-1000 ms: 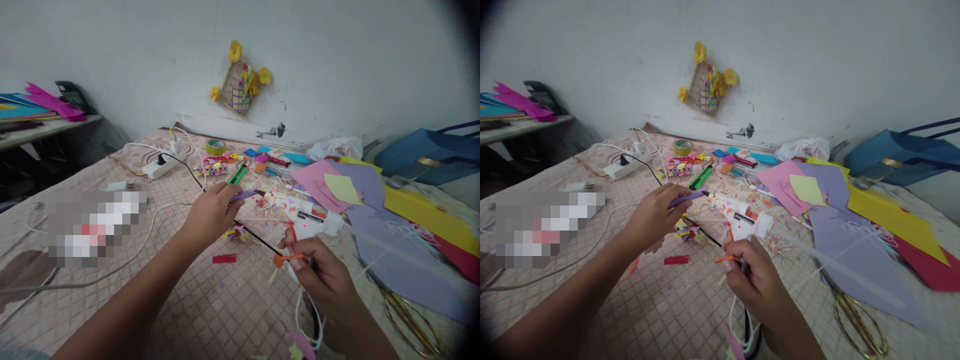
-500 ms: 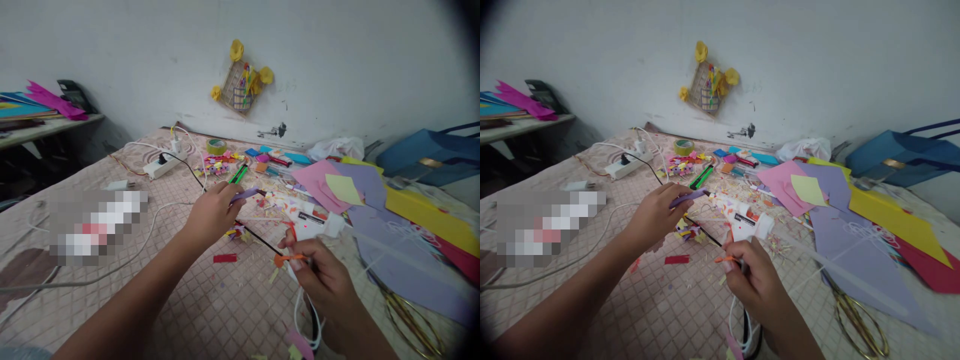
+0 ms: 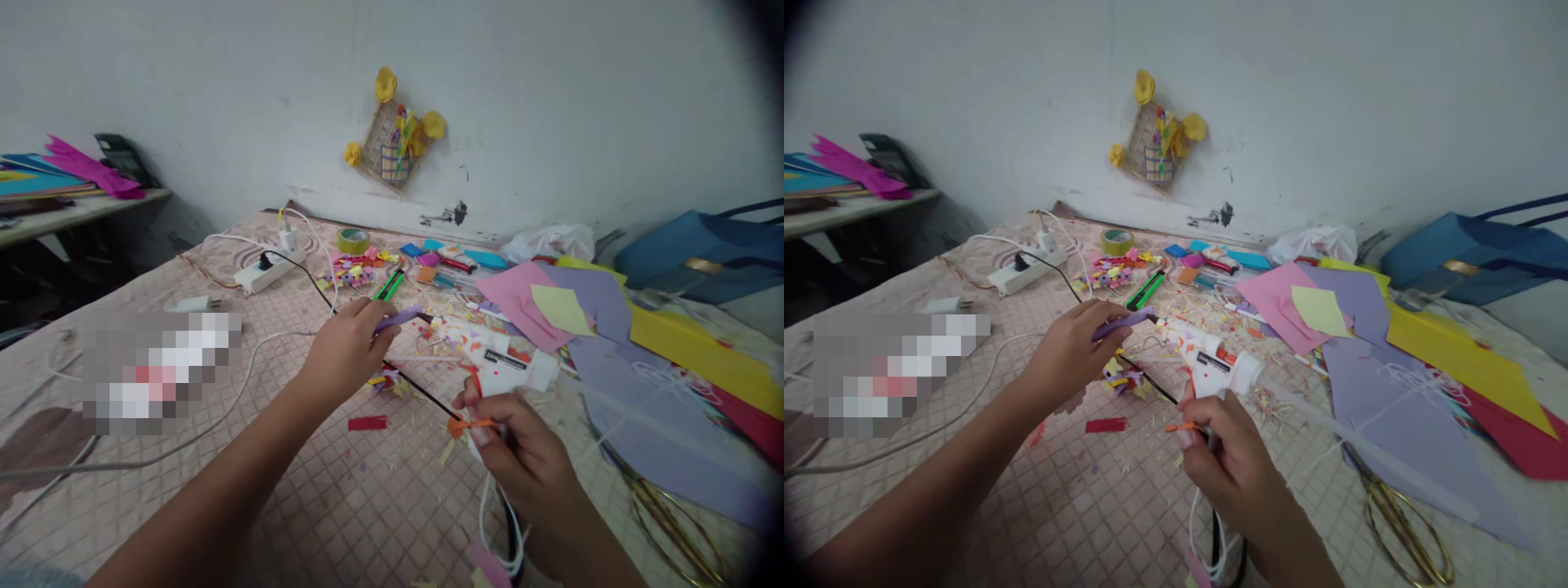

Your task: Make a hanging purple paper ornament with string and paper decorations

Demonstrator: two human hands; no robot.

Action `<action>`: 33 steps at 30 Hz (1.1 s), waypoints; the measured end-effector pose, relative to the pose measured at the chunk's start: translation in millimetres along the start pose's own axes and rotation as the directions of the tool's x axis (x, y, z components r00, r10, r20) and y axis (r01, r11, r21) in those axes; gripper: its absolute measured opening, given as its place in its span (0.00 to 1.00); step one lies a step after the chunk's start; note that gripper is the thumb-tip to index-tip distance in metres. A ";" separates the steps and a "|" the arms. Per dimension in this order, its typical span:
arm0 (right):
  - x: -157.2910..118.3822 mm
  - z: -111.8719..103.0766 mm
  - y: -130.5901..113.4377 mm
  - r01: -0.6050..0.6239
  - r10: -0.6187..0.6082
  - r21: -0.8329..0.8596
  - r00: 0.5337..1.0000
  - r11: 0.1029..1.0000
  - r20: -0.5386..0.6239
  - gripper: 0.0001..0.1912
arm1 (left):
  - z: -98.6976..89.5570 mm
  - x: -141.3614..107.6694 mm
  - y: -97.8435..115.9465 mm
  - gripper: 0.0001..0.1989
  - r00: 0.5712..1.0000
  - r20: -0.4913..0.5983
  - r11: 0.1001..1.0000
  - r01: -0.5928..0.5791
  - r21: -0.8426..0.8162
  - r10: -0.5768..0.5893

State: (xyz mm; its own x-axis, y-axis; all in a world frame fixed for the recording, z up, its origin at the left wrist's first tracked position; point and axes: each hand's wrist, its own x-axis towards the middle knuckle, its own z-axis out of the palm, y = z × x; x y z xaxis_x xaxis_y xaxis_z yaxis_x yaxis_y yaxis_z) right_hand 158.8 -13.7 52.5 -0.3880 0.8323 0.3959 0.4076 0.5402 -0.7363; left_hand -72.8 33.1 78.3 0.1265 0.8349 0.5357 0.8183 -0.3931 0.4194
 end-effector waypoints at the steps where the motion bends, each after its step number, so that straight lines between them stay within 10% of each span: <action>1: -0.4 0.5 2.5 0.010 -0.010 0.012 1.000 1.000 -0.028 0.03 | 0.0 -0.4 -0.5 0.07 1.000 0.000 1.000 0.003 0.000 -0.003; 26: -1.0 -1.7 -1.4 0.004 0.001 -0.041 0.993 0.999 0.118 0.03 | -1.6 -1.4 3.1 0.08 0.999 0.021 1.000 0.028 -0.003 -0.028; 33: -0.7 3.3 -3.3 -0.025 0.025 0.024 1.000 0.999 0.007 0.03 | -3.2 -0.7 3.4 0.08 0.999 0.019 0.999 0.041 -0.008 -0.041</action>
State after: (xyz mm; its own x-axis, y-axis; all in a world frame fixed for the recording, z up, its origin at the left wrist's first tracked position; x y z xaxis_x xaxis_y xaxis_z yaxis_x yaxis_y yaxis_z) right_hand 155.0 -16.5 52.9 -0.3834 0.8448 0.3733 0.3971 0.5157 -0.7592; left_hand -71.9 30.0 81.7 0.1038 0.8573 0.5043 0.8183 -0.3618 0.4466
